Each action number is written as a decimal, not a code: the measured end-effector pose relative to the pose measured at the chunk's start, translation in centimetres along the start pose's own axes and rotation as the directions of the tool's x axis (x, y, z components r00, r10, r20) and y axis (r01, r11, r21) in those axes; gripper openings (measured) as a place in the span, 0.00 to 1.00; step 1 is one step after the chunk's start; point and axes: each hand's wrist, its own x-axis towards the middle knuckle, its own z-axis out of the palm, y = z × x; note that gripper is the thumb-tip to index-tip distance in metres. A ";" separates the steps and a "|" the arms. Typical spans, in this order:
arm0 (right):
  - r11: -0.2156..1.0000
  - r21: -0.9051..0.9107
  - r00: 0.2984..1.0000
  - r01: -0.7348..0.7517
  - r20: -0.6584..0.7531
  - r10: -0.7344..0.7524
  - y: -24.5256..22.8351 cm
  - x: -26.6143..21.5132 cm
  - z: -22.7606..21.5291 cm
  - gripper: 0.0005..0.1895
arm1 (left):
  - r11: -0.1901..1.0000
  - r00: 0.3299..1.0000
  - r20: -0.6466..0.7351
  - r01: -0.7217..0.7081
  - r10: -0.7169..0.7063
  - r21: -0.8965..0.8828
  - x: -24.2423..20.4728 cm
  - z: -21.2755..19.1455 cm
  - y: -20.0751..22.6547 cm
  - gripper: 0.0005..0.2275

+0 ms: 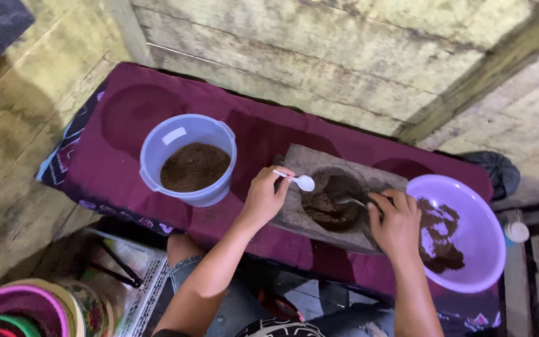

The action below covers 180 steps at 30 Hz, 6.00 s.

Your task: Grinding spices in a stone mortar using a pestle and a spoon

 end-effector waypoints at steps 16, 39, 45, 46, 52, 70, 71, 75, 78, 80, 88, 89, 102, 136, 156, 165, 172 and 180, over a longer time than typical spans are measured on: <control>0.985 0.109 0.991 0.134 -0.047 -0.129 2.3 -0.5 1.9 0.11 | 0.978 0.964 -0.212 0.130 -0.163 -0.162 -1.9 -13.9 1.5 0.06; 0.991 0.115 0.998 0.066 -0.003 -0.066 3.1 -1.1 2.9 0.11 | 0.814 0.890 -0.334 -0.067 0.310 0.577 -4.3 -16.9 -5.1 0.10; 0.987 0.147 0.998 0.058 -0.003 -0.059 3.2 -1.0 2.9 0.11 | 0.911 0.985 -0.069 -0.118 0.158 0.395 -11.7 -12.3 -5.9 0.13; 0.987 0.148 0.998 0.058 -0.002 -0.059 3.2 -1.0 2.9 0.11 | 0.911 0.985 -0.069 -0.117 0.157 0.396 -12.9 -11.0 -6.8 0.13; 0.989 0.137 0.999 0.049 -0.006 -0.048 3.6 -1.1 3.2 0.11 | 0.851 0.863 0.331 0.187 -0.381 0.491 -14.8 -5.8 -7.7 0.32; 0.971 0.227 0.997 0.077 -0.039 -0.070 2.7 -0.7 2.2 0.11 | 0.762 0.582 0.541 0.233 -0.607 0.605 -6.9 -1.1 -10.3 0.24; 0.969 0.231 0.996 0.086 -0.047 -0.077 2.7 -0.7 2.2 0.11 | 0.772 0.609 0.525 0.248 -0.595 0.586 -6.9 -1.2 -10.3 0.23; 0.970 0.225 0.995 0.096 -0.052 -0.087 2.9 -0.8 2.5 0.11 | 0.714 0.515 0.506 0.384 -0.692 0.586 -5.3 -2.9 -8.4 0.24; 0.974 0.204 0.995 0.095 -0.051 -0.086 3.1 -0.8 2.7 0.11 | 0.499 0.318 0.486 0.812 -0.814 0.304 -3.2 -5.7 -4.3 0.13; 0.974 0.210 0.995 0.087 -0.062 -0.075 2.8 -0.7 2.7 0.10 | 0.405 0.339 0.514 0.914 -0.788 0.018 -4.8 -3.6 -7.9 0.07; 0.980 0.193 0.998 0.050 -0.041 -0.043 1.9 -0.1 1.8 0.11 | 0.337 0.539 0.552 0.838 -0.636 -0.430 -6.7 -4.5 -9.1 0.05; 0.981 0.191 0.999 0.043 -0.028 -0.038 1.9 -0.1 1.7 0.11 | 0.313 0.563 0.570 0.820 -0.599 -0.480 -6.7 -5.4 -8.0 0.06; 0.535 0.835 0.984 -0.128 0.173 -0.035 -4.7 7.2 -1.6 0.24 | 0.569 0.778 0.578 0.599 -0.246 -0.563 -2.5 -13.6 3.8 0.07; -0.154 0.763 0.771 -0.628 0.637 0.014 -2.4 3.2 -3.2 0.20 | 0.322 0.920 -0.147 -0.024 -0.364 -0.946 10.0 3.6 5.8 0.11; 0.913 -0.305 0.953 0.272 0.213 -0.213 1.4 1.3 2.6 0.06 | 0.600 0.990 0.079 0.135 -0.119 -0.788 10.9 7.9 1.7 0.16; 0.958 -0.217 0.977 0.187 0.143 -0.158 0.7 3.1 -2.9 0.06 | 0.697 0.989 0.096 0.146 -0.111 -0.702 10.8 9.2 -0.2 0.12; 0.908 0.408 0.926 0.097 0.297 -0.232 -1.7 4.5 -7.8 0.06 | 0.688 0.986 0.126 0.165 -0.107 -0.706 11.1 9.4 -0.6 0.11; 0.877 0.073 0.837 0.474 0.272 -0.475 2.8 6.2 -0.8 0.14 | 0.706 0.988 0.117 0.152 -0.098 -0.691 10.8 9.3 -0.8 0.11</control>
